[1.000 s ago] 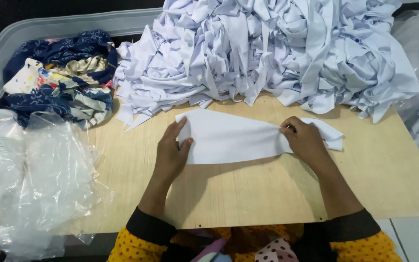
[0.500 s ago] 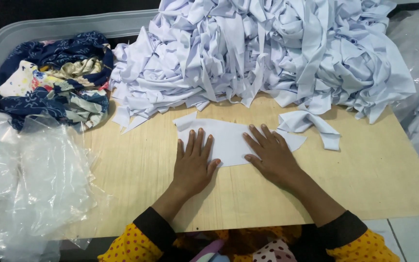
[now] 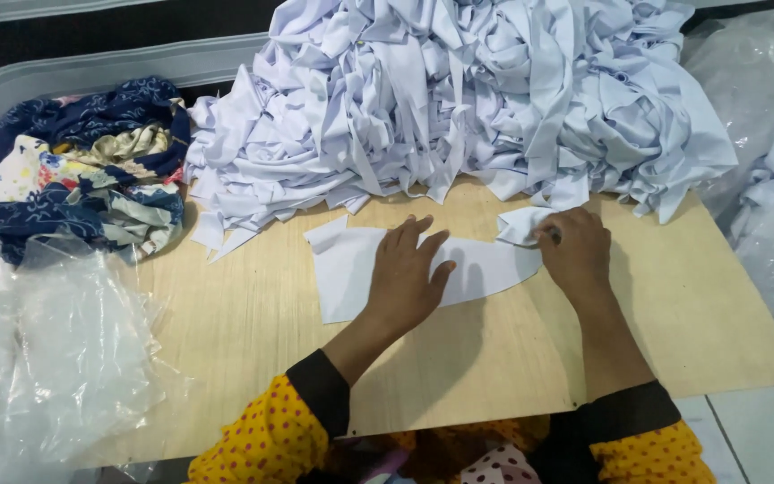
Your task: Folding small strips of white fabric and placing them into individual plastic bags.
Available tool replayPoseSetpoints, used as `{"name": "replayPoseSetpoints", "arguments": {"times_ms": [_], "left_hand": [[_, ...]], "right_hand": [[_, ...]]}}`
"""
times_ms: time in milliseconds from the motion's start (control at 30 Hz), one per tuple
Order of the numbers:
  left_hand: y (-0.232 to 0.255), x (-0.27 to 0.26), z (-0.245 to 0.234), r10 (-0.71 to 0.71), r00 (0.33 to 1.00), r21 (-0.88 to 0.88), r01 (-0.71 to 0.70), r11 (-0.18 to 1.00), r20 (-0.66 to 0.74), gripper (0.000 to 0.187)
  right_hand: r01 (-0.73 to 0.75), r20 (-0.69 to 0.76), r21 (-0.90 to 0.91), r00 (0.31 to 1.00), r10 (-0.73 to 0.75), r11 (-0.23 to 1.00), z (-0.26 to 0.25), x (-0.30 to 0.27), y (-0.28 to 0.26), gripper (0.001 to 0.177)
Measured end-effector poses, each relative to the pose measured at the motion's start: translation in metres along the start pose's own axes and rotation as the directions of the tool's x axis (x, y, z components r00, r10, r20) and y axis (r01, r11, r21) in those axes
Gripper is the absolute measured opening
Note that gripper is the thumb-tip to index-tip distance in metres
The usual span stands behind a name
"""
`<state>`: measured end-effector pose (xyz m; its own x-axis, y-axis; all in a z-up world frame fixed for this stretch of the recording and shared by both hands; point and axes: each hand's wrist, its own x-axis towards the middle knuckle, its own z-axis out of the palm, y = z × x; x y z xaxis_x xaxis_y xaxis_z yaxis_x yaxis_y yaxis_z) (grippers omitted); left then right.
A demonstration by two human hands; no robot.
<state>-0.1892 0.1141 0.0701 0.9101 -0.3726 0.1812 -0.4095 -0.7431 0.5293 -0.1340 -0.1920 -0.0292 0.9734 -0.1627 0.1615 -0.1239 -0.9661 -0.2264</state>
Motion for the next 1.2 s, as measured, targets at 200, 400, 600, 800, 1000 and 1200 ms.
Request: {"name": "replayPoseSetpoints", "arguments": {"times_ms": [200,400,600,800,1000,1200], "left_hand": [[0.033,0.015,0.026,0.061,0.993,-0.236,-0.085,0.968,-0.105,0.046],[0.066,0.022,0.022,0.119,0.965,-0.501,-0.224,0.836,-0.234,0.062],[0.047,0.039,0.037,-0.047,0.951,-0.729,-0.201,0.654,-0.305,0.012],[0.042,0.027,-0.002,-0.103,0.957,-0.790,-0.161,0.592,-0.273,0.020],[0.045,0.012,-0.023,-0.004,0.986,-0.697,-0.115,0.708,-0.168,0.046],[0.034,0.004,-0.031,-0.124,0.902,-0.699,-0.227,0.678,-0.414,0.011]], "right_hand": [[0.323,-0.497,0.595,0.868,0.021,0.736,-0.049,-0.024,-0.019,0.004],[0.419,-0.418,0.806,0.903,-0.099,0.417,-0.092,-0.046,-0.063,0.009],[0.354,-0.324,0.888,0.935,-0.145,0.294,-0.099,-0.047,-0.069,0.039],[0.316,-0.171,0.815,0.932,-0.318,0.487,-0.105,-0.056,-0.088,0.013],[0.151,-0.074,0.942,0.965,-0.253,0.300,-0.097,-0.056,-0.101,0.016],[0.139,0.075,0.908,0.873,-0.481,0.395,-0.062,-0.061,-0.093,0.025]]}}
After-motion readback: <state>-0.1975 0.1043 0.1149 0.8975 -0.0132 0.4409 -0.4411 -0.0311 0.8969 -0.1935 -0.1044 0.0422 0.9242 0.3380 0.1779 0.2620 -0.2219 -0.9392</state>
